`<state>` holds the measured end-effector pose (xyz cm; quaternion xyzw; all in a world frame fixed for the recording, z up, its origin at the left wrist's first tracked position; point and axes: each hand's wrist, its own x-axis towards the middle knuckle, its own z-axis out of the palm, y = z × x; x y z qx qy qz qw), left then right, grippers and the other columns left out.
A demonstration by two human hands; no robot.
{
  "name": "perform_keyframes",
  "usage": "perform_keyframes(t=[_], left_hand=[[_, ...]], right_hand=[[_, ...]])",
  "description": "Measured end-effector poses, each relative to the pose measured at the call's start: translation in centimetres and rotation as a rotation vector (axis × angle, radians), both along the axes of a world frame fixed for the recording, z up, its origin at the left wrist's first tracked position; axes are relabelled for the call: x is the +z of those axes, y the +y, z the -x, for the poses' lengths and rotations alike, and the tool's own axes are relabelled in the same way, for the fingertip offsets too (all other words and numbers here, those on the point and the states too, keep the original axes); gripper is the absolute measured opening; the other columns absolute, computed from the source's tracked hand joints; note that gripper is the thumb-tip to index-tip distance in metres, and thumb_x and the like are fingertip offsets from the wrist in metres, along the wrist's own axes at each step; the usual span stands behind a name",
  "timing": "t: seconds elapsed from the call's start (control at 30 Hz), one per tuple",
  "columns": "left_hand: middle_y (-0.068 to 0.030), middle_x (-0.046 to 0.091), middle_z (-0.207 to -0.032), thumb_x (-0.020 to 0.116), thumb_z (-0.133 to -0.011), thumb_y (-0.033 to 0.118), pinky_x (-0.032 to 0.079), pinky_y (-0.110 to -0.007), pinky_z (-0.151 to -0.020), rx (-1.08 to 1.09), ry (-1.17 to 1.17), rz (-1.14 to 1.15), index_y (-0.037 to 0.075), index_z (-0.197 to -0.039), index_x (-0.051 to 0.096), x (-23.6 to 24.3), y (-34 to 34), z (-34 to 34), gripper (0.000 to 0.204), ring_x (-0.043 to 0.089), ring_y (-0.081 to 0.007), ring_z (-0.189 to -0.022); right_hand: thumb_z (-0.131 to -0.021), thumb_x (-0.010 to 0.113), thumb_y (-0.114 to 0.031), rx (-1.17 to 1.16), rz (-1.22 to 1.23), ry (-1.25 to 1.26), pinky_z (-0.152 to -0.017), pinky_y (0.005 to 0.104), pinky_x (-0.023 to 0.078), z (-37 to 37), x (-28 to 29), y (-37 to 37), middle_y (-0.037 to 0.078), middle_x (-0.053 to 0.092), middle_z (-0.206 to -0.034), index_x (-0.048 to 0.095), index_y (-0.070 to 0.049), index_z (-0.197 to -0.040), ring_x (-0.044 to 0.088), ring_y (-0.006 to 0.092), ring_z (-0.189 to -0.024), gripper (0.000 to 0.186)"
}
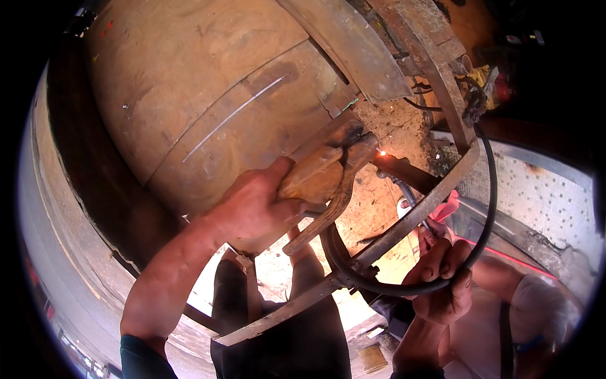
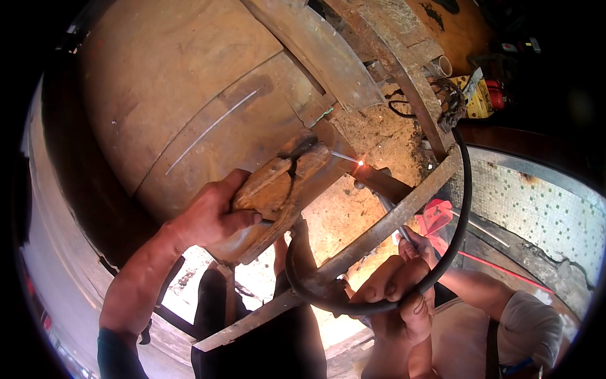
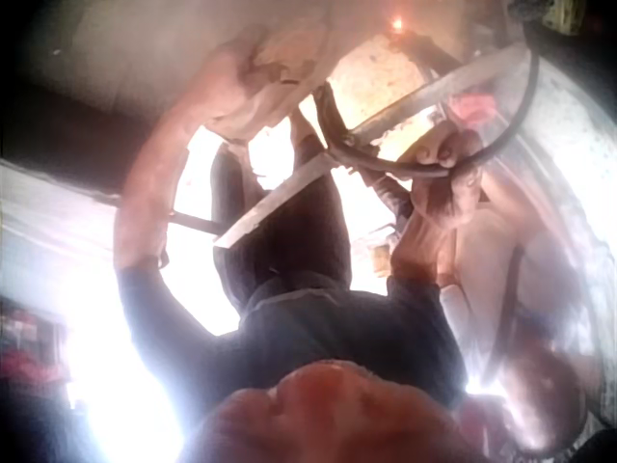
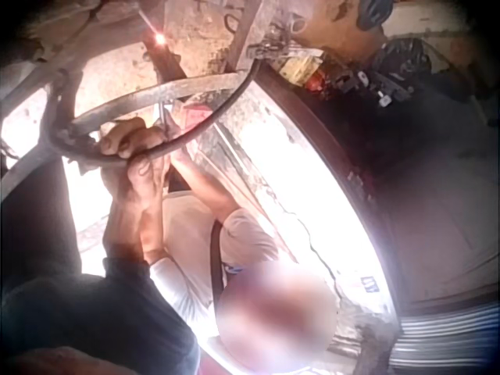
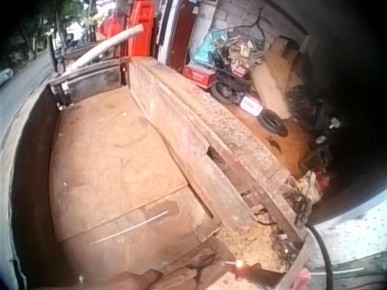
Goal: The person welds a metal frame using a welding torch, creating bright sparks and molten metal. They hold the frame steady with one hand while operating the torch with the other, moving along the joints to secure the structure.
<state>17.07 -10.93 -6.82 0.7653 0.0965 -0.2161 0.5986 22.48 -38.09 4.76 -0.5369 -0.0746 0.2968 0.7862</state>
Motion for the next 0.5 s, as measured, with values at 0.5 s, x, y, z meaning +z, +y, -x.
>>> perform_keyframes(t=[0.5], left_hand=[[-0.0202,0.061,-0.081,0.071,-0.078,0.014,0.047,-0.038,-0.068,-0.023,0.003,-0.015,-0.001,-0.112,0.048,-0.20,-0.15,-0.12,0.044,0.063,-0.0326,-0.076]], right_hand=[[-0.097,0.045,-0.031,0.008,0.031,-0.024,-0.050,0.0305,0.056,0.07,-0.11,-0.16,0.014,0.045,-0.083,0.037,-0.004,-0.088,0.058,0.0251,-0.056,0.030]])
